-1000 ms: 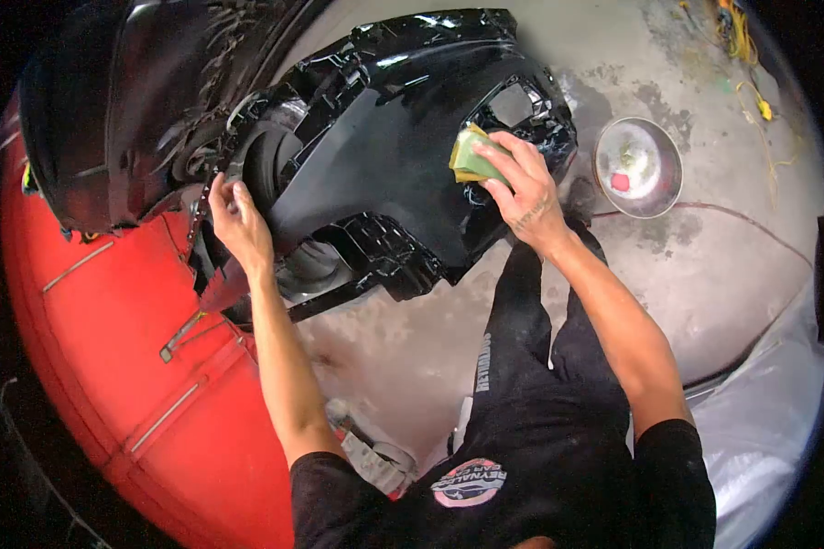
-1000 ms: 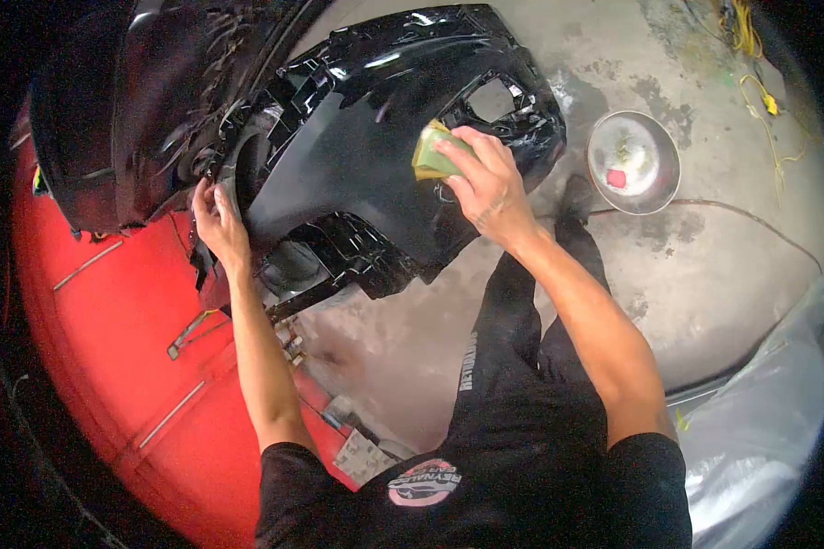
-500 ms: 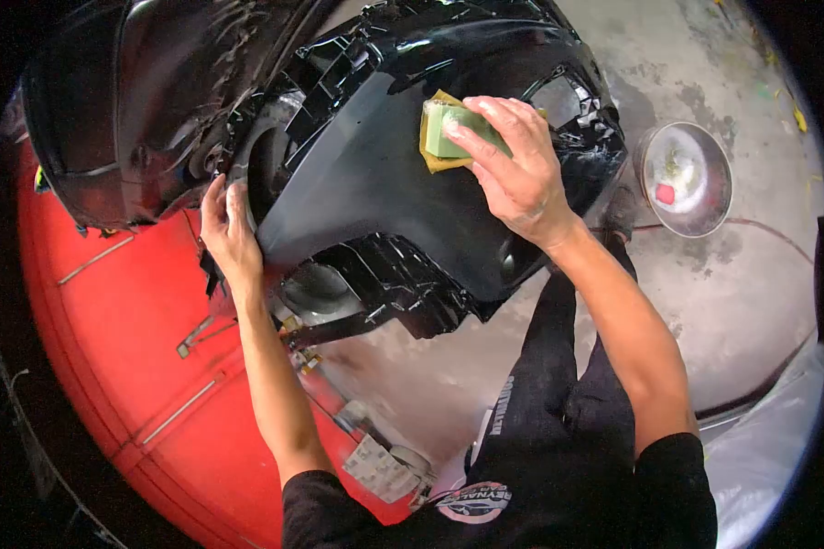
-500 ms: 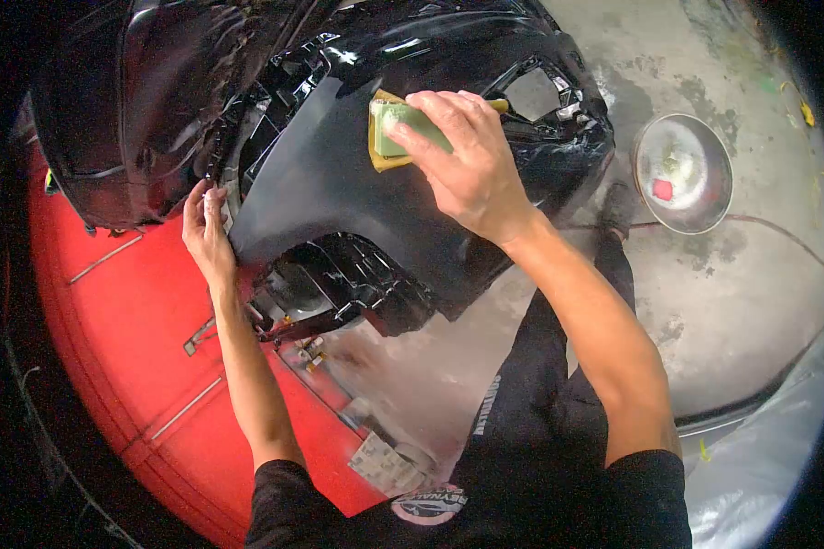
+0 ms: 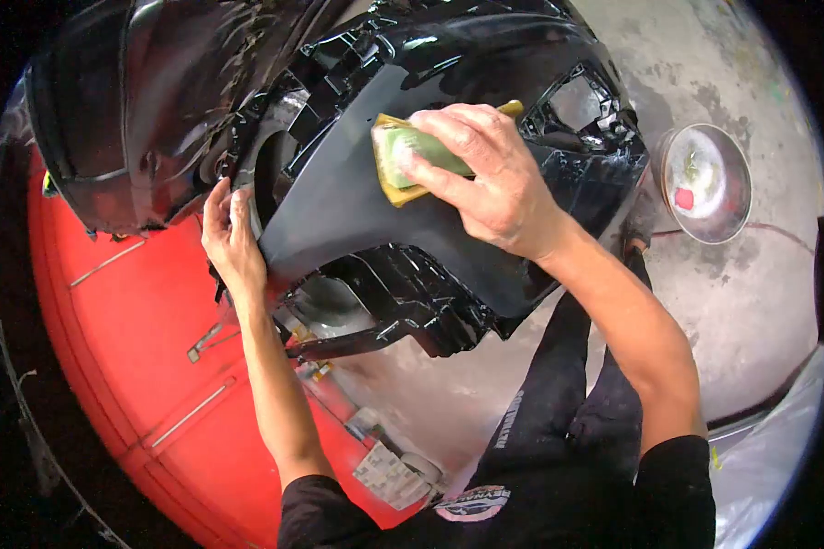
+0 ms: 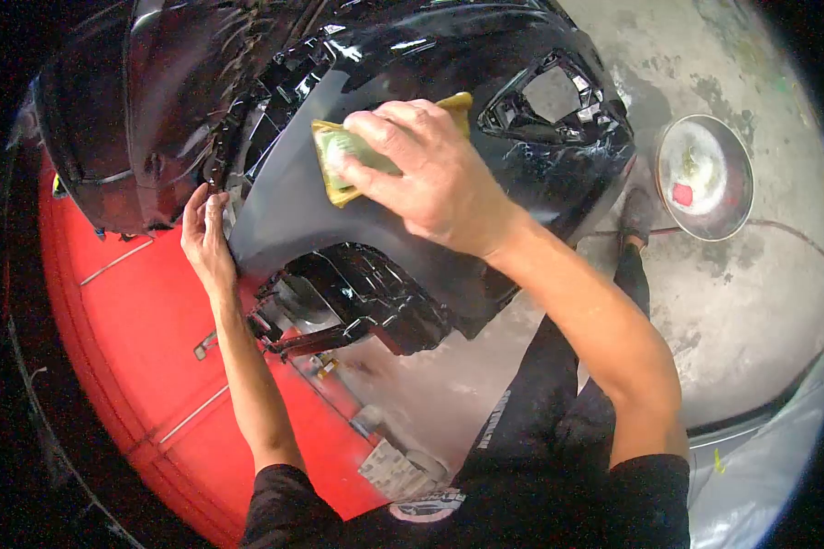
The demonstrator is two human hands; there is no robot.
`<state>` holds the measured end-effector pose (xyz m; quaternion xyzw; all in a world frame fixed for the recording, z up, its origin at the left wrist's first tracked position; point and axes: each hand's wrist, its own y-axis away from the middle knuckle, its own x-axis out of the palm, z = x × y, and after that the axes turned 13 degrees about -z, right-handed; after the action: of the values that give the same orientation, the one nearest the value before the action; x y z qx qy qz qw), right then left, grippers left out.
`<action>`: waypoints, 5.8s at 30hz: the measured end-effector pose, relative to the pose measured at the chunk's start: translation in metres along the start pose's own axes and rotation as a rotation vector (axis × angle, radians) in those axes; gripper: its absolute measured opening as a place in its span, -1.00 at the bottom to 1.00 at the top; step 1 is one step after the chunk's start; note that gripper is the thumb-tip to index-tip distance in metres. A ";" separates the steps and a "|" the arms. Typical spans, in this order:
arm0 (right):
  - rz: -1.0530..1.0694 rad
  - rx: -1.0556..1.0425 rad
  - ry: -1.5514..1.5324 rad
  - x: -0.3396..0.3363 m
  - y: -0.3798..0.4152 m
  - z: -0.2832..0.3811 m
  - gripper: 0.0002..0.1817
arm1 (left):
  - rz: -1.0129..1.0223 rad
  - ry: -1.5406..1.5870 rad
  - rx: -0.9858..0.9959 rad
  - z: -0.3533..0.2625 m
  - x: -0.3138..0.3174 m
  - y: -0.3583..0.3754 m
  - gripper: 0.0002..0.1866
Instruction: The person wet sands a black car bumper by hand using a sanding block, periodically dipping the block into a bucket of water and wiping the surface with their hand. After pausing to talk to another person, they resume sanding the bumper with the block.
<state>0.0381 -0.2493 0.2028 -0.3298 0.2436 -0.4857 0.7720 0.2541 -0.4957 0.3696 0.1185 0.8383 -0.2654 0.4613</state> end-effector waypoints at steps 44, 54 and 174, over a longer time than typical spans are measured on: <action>0.062 0.098 -0.019 0.004 -0.022 0.008 -0.61 | -0.027 -0.014 -0.009 -0.014 0.008 0.006 -0.57; 0.091 0.063 0.007 -0.004 -0.024 -0.007 -0.61 | -0.026 -0.009 -0.006 -0.012 0.007 0.005 -0.57; 0.038 0.112 0.072 -0.003 -0.019 -0.006 -0.64 | -0.012 0.005 -0.005 -0.009 0.005 0.005 -0.53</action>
<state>0.0213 -0.2542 0.2130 -0.2637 0.2499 -0.4953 0.7891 0.2475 -0.4868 0.3673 0.1131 0.8407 -0.2656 0.4581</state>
